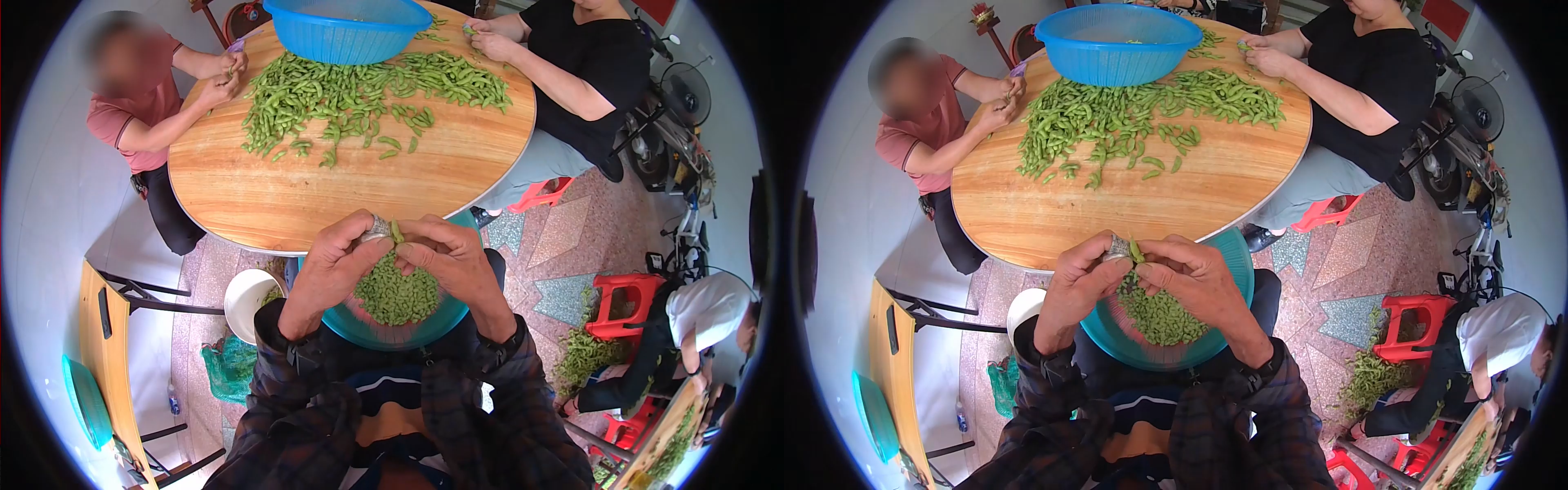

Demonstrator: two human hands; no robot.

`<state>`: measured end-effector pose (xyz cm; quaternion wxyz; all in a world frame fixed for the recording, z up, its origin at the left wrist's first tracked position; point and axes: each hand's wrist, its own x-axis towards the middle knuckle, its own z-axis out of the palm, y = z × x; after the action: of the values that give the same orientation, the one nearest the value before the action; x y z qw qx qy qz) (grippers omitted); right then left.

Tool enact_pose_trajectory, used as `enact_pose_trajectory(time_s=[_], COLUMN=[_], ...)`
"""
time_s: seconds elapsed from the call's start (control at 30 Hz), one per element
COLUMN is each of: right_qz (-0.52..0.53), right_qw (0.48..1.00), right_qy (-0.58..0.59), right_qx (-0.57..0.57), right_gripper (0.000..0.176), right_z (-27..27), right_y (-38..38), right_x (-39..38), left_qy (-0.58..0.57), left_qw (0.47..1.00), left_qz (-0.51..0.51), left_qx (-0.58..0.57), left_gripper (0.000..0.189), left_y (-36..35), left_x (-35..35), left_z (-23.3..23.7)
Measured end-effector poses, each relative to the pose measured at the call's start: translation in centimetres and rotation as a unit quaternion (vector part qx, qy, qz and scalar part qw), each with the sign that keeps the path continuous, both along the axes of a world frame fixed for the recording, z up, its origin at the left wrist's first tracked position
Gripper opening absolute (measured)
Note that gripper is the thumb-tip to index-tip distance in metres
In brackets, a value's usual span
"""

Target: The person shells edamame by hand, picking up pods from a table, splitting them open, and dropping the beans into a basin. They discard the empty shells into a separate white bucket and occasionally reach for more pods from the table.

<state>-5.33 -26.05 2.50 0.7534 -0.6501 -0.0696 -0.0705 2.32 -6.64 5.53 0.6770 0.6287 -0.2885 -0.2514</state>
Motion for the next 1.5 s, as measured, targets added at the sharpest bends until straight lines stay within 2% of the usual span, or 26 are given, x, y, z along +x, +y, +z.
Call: enact_pose_trajectory(time_s=[0.03,0.1,0.23,0.33,0.43,0.5,0.6,0.77,0.9,0.97,1.1,1.5], right_qz=[0.001,0.001,0.027,0.056,0.086,0.096,0.096,0.104,0.080,0.055,0.054,0.094], right_qw=[1.000,0.998,0.992,0.988,0.982,0.979,0.975,0.965,0.970,0.985,0.984,0.975], right_qy=[0.020,0.040,0.090,0.096,0.102,0.108,0.123,0.131,0.146,0.120,0.131,0.165], right_qx=[0.019,0.038,0.090,0.111,0.131,0.144,0.156,0.201,0.180,0.113,0.107,0.116], right_gripper=[0.030,0.032,0.028,0.027,0.028,0.028,0.028,0.025,0.019,0.017,0.014,0.012], right_z=[-0.2,-0.2,-0.4,-0.9,-1.8,-2.0,-1.7,-2.0,-1.4,-1.2,-1.3,-1.7], right_y=[0.1,0.2,0.2,-0.1,-0.2,-0.1,0.2,0.4,0.7,0.9,1.1,0.9], right_x=[0.0,-0.2,-0.5,-0.6,-0.8,-1.0,-1.5,-2.2,-2.1,-2.2,-1.9,-1.4], left_qy=[0.001,-0.083,-0.057,-0.107,-0.085,-0.013,-0.007,0.060,0.058,0.056,0.048,0.068], left_qw=[1.000,0.996,0.997,0.992,0.994,0.995,0.994,0.991,0.993,0.993,0.995,0.993], left_qz=[0.000,0.023,0.019,-0.002,-0.037,-0.070,-0.104,-0.118,-0.102,-0.095,-0.069,-0.083], left_qx=[0.000,0.036,0.051,0.060,0.058,0.064,0.043,0.007,0.028,0.033,0.051,0.059], left_gripper=[0.003,0.005,0.006,0.006,0.005,0.006,0.005,0.004,0.003,0.004,0.007,0.005], left_y=[0.0,0.1,0.6,1.2,1.6,1.9,2.2,2.4,2.4,2.4,2.4,2.5], left_x=[-0.1,-0.2,-0.3,-0.1,0.0,0.0,0.4,0.3,0.0,-0.1,-0.4,-0.5], left_z=[-0.1,-0.3,-0.4,-0.6,-0.4,-0.2,-0.9,-0.9,-1.1,-1.4,-1.8,-2.2])
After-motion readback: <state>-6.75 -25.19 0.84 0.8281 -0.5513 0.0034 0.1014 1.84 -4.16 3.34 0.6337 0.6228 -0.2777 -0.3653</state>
